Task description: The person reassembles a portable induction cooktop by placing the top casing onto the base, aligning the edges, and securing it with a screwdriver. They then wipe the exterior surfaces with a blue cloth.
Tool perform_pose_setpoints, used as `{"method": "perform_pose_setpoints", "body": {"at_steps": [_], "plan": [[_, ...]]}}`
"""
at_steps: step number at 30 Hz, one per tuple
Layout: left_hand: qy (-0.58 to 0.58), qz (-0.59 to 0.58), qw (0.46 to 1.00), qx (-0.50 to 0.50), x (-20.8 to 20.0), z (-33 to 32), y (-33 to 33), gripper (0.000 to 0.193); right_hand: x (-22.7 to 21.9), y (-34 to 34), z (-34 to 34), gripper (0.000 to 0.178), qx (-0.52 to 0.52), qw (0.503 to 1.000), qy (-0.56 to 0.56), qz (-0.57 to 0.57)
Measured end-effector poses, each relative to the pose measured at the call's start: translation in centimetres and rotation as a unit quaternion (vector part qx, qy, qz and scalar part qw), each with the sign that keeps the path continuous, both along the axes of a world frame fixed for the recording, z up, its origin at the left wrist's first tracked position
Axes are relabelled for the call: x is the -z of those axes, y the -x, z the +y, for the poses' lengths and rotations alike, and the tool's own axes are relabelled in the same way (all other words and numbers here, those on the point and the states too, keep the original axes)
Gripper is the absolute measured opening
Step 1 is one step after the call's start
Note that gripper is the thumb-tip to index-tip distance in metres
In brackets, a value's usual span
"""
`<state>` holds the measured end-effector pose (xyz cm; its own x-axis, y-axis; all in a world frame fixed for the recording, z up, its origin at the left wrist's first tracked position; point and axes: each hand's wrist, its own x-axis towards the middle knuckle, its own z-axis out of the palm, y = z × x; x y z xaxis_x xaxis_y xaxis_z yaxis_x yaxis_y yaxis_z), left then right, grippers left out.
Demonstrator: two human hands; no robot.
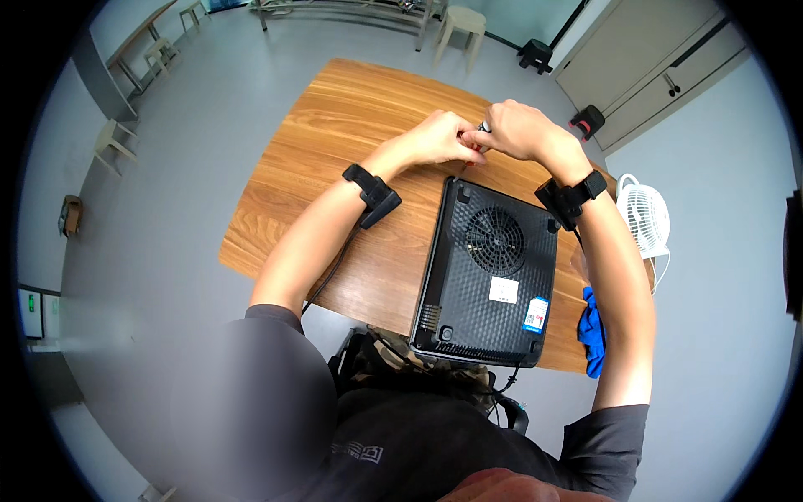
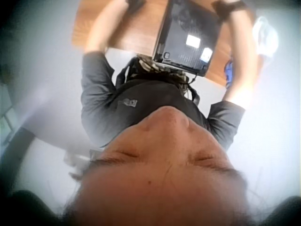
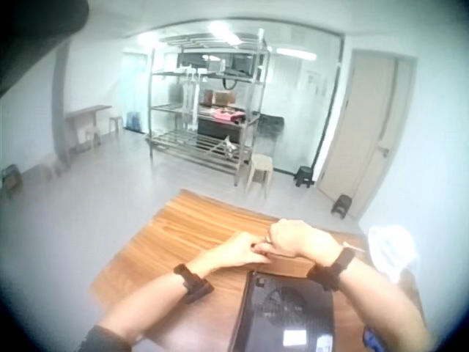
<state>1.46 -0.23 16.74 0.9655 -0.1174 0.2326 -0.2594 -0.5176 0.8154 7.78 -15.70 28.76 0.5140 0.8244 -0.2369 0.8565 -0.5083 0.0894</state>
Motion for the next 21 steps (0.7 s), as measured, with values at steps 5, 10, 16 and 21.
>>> {"method": "perform_pose_setpoints", "body": {"at_steps": [5,10,16,21], "plan": [[0.020,-0.040,0.999,0.000,0.9,-0.5,-0.6,0.028,0.7,-0.7,-0.7,0.062,-0.011,0.999,-0.035,-0.014],[-0.037,0.010,0.999,0.013,-0.8,-0.6,-0.2,0.029,1.3,-1.2,-2.6,0.054,-0.074,0.993,-0.089,0.034],[-0.080,-0.022,0.996,0.015,-1.2,-1.4,-0.1,0.031,1.4,-1.1,-1.2,0.051,0.004,0.997,-0.026,0.071],[-0.042,-0.092,0.995,0.002,-0.6,-2.2,0.0,0.024,1.5,-1.8,-1.2,0.057,0.008,0.998,-0.022,0.054]]}}
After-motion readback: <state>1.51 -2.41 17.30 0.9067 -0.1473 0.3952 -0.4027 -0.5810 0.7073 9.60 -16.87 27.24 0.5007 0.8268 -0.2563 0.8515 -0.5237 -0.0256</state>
